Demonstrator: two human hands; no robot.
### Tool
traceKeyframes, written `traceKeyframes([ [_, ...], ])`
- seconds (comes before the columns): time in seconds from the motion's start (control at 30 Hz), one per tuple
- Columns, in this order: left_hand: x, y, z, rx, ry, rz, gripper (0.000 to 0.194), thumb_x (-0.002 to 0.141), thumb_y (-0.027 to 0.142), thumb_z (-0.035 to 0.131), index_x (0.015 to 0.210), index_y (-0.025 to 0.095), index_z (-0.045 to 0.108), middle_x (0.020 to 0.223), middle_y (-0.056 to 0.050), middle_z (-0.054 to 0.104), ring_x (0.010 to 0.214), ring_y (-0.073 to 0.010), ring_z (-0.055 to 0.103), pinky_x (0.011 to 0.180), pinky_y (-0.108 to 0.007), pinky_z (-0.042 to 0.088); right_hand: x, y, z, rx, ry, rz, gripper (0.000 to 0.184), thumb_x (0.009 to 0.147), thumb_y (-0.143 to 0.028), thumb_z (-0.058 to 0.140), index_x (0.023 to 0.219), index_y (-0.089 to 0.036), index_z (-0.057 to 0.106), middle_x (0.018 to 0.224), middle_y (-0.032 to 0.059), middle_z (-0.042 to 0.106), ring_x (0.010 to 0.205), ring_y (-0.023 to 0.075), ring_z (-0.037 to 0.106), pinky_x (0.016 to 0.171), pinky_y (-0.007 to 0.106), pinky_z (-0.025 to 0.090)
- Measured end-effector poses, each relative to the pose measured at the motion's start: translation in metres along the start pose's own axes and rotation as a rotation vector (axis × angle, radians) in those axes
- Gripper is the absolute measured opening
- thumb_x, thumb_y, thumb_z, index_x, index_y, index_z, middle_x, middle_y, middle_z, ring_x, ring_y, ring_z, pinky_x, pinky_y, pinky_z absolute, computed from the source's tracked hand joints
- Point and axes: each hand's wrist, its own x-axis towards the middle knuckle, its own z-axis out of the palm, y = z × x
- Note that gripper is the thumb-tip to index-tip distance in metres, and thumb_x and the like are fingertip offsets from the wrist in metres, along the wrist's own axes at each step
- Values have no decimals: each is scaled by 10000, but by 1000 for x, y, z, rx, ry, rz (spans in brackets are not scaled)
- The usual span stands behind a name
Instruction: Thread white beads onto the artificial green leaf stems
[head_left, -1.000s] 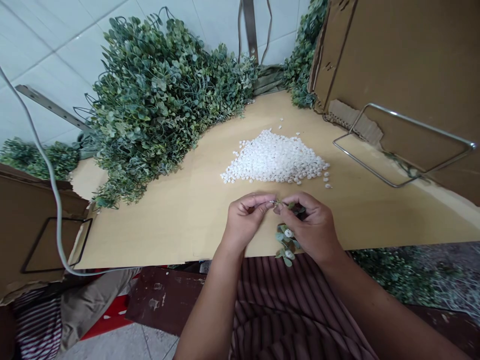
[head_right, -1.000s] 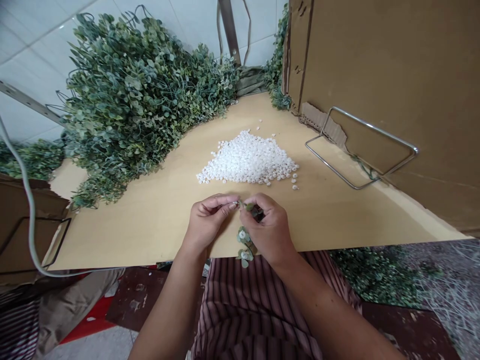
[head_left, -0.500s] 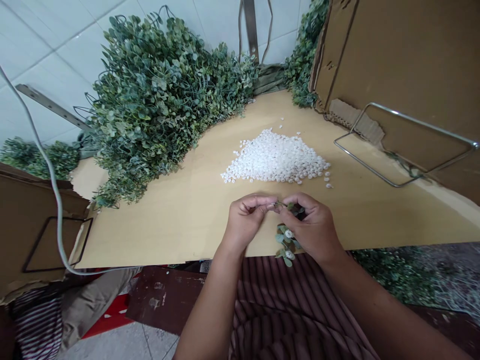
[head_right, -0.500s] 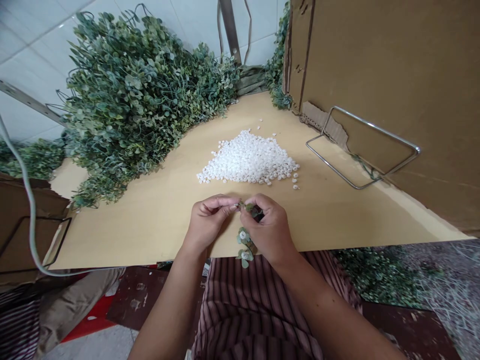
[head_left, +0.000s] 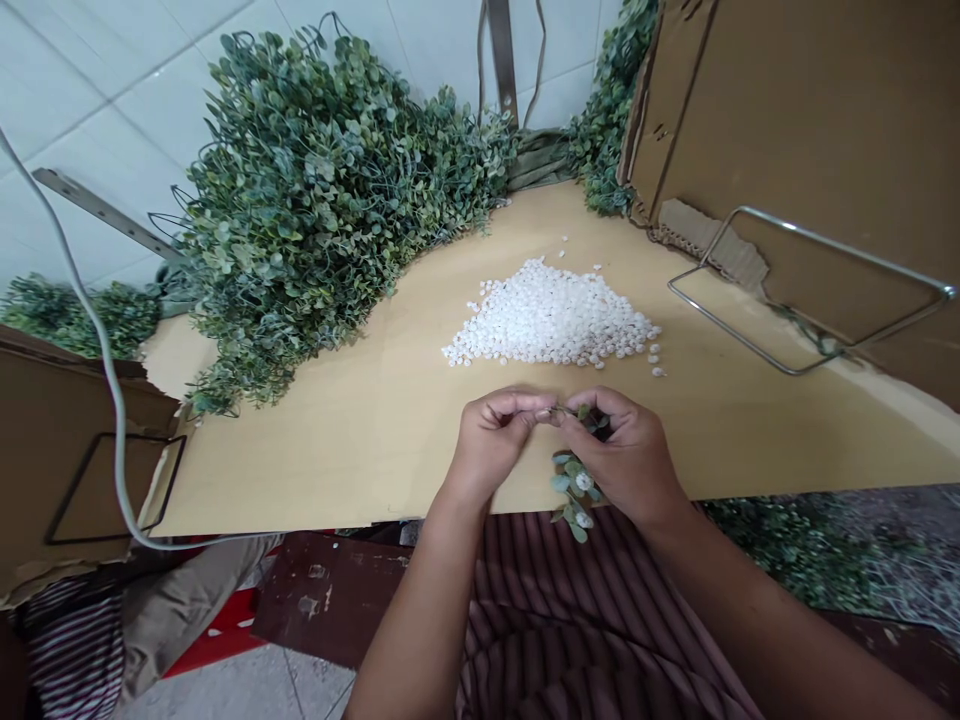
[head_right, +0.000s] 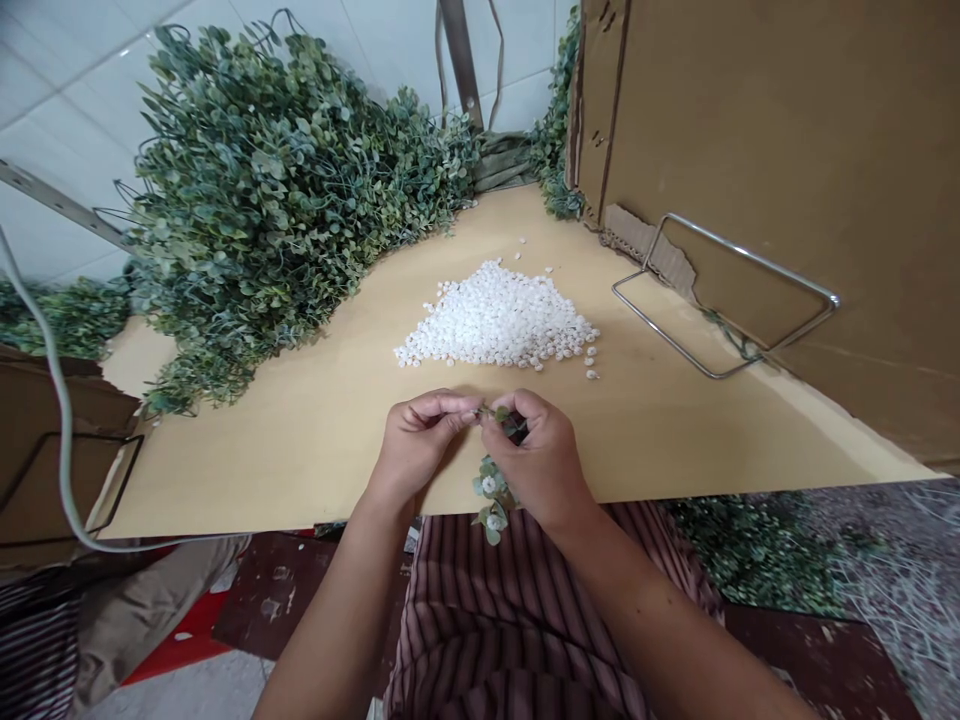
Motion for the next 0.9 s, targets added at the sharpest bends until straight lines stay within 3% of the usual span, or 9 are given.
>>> traceKeyframes([
  [0.47,1,-3,2,-37,-18,-26,93,605,251,783,648,186,732,704,-20,730,685,-145,669,706,-276,558,-2,1,-2,82,-57,94,195,704,-341,606,630,-165,567,553,2,550,483,130,502,443,223,475],
  [0.7,1,-1,3,-43,39,-43,304,581,386,793,779,161,739,736,-53,737,673,-155,659,716,-289,537,-1,0,-2,242,-70,206,304,698,-456,698,739,-161,640,616,28,625,470,137,554,389,208,486],
  [0.83,4,-3,0,1,70,6,316,628,442,749,766,158,740,716,-69,725,648,-147,630,694,-283,519,-8,8,-18,268,-103,258,395,669,-539,731,796,-172,656,624,50,660,490,178,615,383,224,513],
  [0.9,5,-7,-1,17,76,20,306,659,437,724,764,150,738,709,-76,716,640,-146,617,674,-282,511,-16,12,-35,187,-103,170,402,655,-527,757,783,-157,669,575,42,634,457,181,600,359,231,500],
])
